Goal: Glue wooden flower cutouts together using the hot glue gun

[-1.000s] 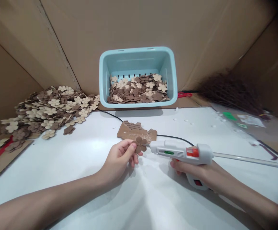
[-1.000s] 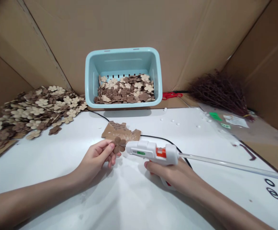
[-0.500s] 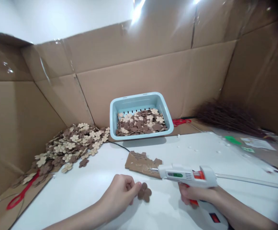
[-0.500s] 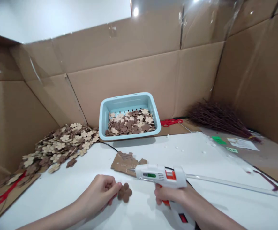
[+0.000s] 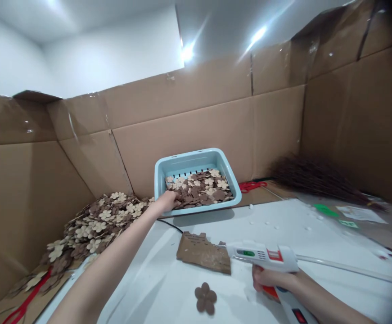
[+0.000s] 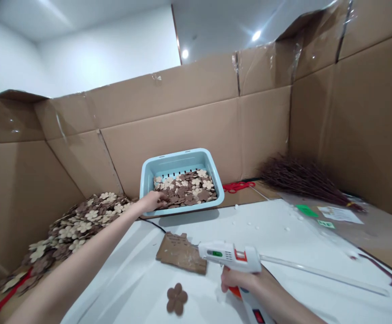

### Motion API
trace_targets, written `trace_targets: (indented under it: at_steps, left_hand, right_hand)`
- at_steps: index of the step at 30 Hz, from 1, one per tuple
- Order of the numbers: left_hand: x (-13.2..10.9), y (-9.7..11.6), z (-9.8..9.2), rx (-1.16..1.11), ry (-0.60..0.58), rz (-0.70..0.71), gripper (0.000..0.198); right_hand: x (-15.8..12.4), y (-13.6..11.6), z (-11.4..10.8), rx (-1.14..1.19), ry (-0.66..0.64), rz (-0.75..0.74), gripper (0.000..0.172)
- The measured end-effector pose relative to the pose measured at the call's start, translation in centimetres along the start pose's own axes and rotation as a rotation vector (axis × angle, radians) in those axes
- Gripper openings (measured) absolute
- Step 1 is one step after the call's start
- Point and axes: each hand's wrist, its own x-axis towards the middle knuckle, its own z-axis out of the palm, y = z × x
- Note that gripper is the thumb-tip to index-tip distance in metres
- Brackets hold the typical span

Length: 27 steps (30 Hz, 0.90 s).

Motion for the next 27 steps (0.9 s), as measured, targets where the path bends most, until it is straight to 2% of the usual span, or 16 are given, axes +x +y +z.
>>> trace_targets:
  at_steps: [4,8,11,13,14,15,17,19,20,22,23,25,27]
  left_hand:
    - [1.6,-0.6,0.7,-0.028,-0.06,-0.014,0.032]
    - [0.4,-0.2,-0.4,-0.078,0.026,-0.022,0.028]
    - [-2.7,1.0,-1.4,-0.139,0.141,-0.012,0.018]
    - [-5.8,2.5,-1.3,-0.241,0.191,0.009,0.021]
    - [-7.6,3.3,-1.0,-0.334,0.189,0.027,0.026]
    - [-9.5,4.2,-0.5,-0.542,0.158,0.051,0.03]
    - [-13.2,6.1,0.8,-0.832,0.054,0.045,0.024]
    - [-16.4,7.6,2.4,-0.849,0.093,0.044,0.014]
    - [-17.7,8.1,3.1,-0.81,0.16,0.07,0.011]
    - [-19.5,8.8,4.5,-0.772,0.25,0.161,0.013]
    - [-20.1,8.9,5.1,-0.793,0.253,0.207,0.014]
    - [-20.6,9.1,6.0,-0.873,0.2,0.251,0.015]
    - [-20.6,9.3,6.6,-0.996,0.127,0.233,0.015]
  right_hand:
    - [-0.9,0.4,-0.1,0.091,0.017,0.02,0.013]
    - [-1.5,0.1,0.1,0.123,0.02,0.021,0.016]
    - [-1.7,-0.2,0.1,0.147,0.03,0.07,0.015]
    - [-1.8,-0.4,0.1,0.161,0.054,0.122,0.013]
    - [-1.9,-0.4,0.1,0.167,0.066,0.143,0.013]
    - [-1.9,-0.5,0.0,0.173,0.075,0.156,0.012]
    - [-2.0,-0.5,0.0,0.191,0.086,0.169,0.012]
    - [-2.0,-0.6,0.0,0.201,0.091,0.178,0.011]
    - [-2.0,-0.5,0.0,0.2,0.093,0.178,0.011]
    - [-2.0,-0.5,0.1,0.18,0.098,0.165,0.011]
    - [-2.0,-0.5,0.2,0.17,0.099,0.161,0.012]
    - [-2.0,-0.4,0.2,0.163,0.095,0.165,0.013]
    - [-1.9,-0.3,0.3,0.163,0.081,0.18,0.013]
